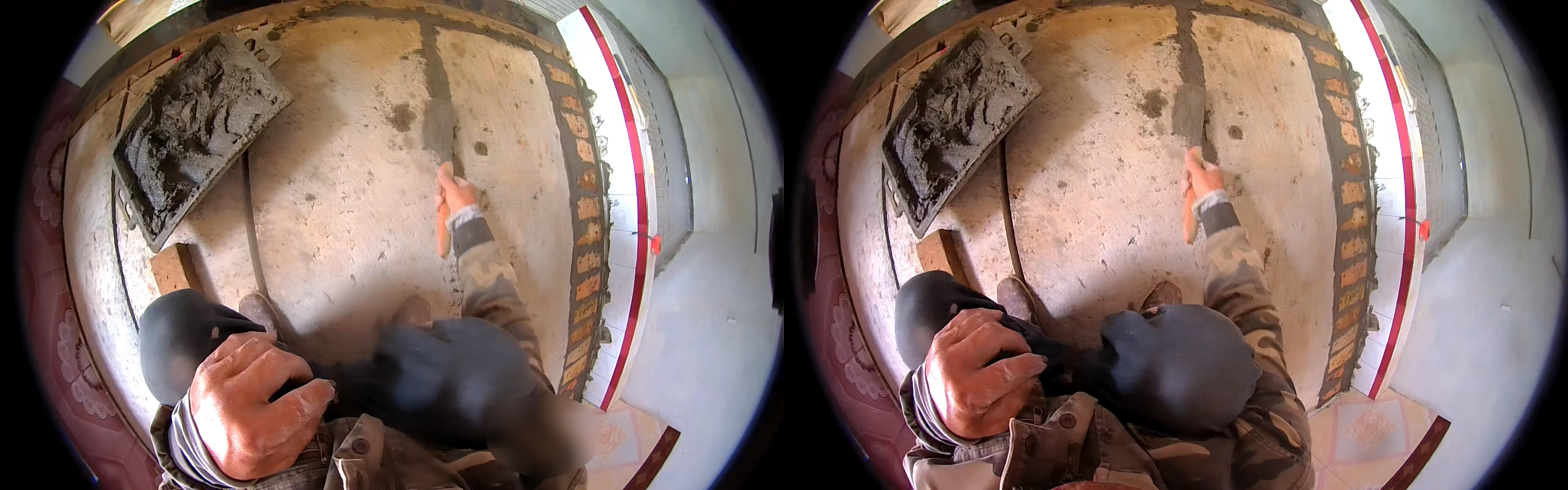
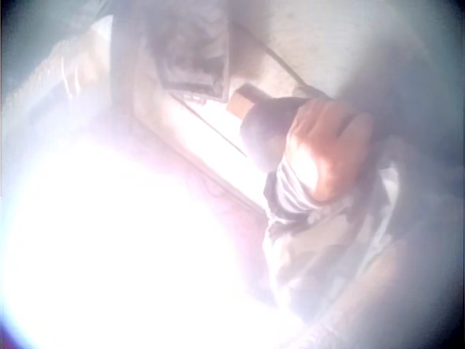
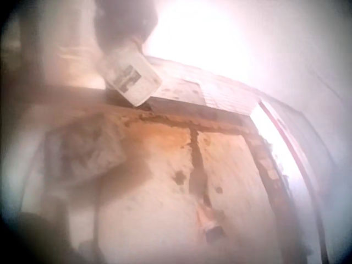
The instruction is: The person scoops cement from a tray using a trowel and applies it to the floor, smoothing it into the gaps between tiles. The person repeatedly scoops and spreads the cement to fill the floor area.
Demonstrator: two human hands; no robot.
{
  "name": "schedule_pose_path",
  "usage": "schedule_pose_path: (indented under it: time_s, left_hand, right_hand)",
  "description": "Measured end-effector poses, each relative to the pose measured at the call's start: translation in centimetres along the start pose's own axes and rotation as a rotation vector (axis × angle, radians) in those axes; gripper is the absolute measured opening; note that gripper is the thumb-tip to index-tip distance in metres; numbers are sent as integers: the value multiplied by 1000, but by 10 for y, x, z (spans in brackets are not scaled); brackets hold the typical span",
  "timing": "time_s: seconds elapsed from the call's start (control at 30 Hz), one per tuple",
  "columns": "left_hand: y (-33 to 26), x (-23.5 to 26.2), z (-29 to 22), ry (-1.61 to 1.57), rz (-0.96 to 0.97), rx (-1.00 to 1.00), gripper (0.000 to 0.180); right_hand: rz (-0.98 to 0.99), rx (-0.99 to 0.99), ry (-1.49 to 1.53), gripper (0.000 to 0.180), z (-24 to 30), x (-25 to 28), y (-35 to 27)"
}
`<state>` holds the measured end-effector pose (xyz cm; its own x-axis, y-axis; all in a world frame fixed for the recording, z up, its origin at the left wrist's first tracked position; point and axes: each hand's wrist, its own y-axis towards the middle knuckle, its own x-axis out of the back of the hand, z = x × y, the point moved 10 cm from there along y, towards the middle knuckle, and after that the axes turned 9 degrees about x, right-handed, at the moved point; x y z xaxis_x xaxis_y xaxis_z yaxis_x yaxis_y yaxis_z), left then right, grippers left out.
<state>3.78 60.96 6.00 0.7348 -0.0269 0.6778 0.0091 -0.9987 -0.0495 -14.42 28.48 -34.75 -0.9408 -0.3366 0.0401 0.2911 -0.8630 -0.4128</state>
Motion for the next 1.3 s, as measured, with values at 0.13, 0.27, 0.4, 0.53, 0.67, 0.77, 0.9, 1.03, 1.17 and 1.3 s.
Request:
schedule_pose_path:
  time_s: [0.13, 0.27, 0.4, 0.53, 0.67, 0.77, 0.9, 1.03, 1.17, 1.3]
  left_hand:
    - [6, -5, 5, -51, -1, -30, 33]
    - [14, -9, 6, -75, 7, -52, 30]
    - [12, -8, 10, -84, 0, -31, 30]
    - [15, -12, 2, -71, -3, -54, 29]
    - [19, -3, -5, 16, 2, 32, 30]
    - [16, -11, 9, -64, 59, -11, 30]
    - [22, -14, 9, -75, 42, -4, 30]
    - [31, -18, 3, -58, 82, -56, 32]
    - [25, -9, 1, -109, 82, -18, 31]
    - [22, -7, 11, -74, 46, -18, 30]
  right_hand:
    - [-17, 177, -43, 25, 81, 30, -52]
    - [-92, 686, -194, 20, 198, 66, -98]
    - [-207, 743, -377, 23, 184, 101, -82]
    - [-384, 753, -820, 35, 69, 119, -52]
    - [-252, 523, -930, 45, 53, 65, 1]
    - [-238, 660, -663, 42, 133, 70, -36]
    - [-297, 691, -508, 35, 140, 82, -52]
    - [-441, 571, -704, 36, 48, 121, -52]
    - [-239, 361, -652, 51, 20, 103, -20]
    - [-263, 267, -666, 61, 35, 107, -21]
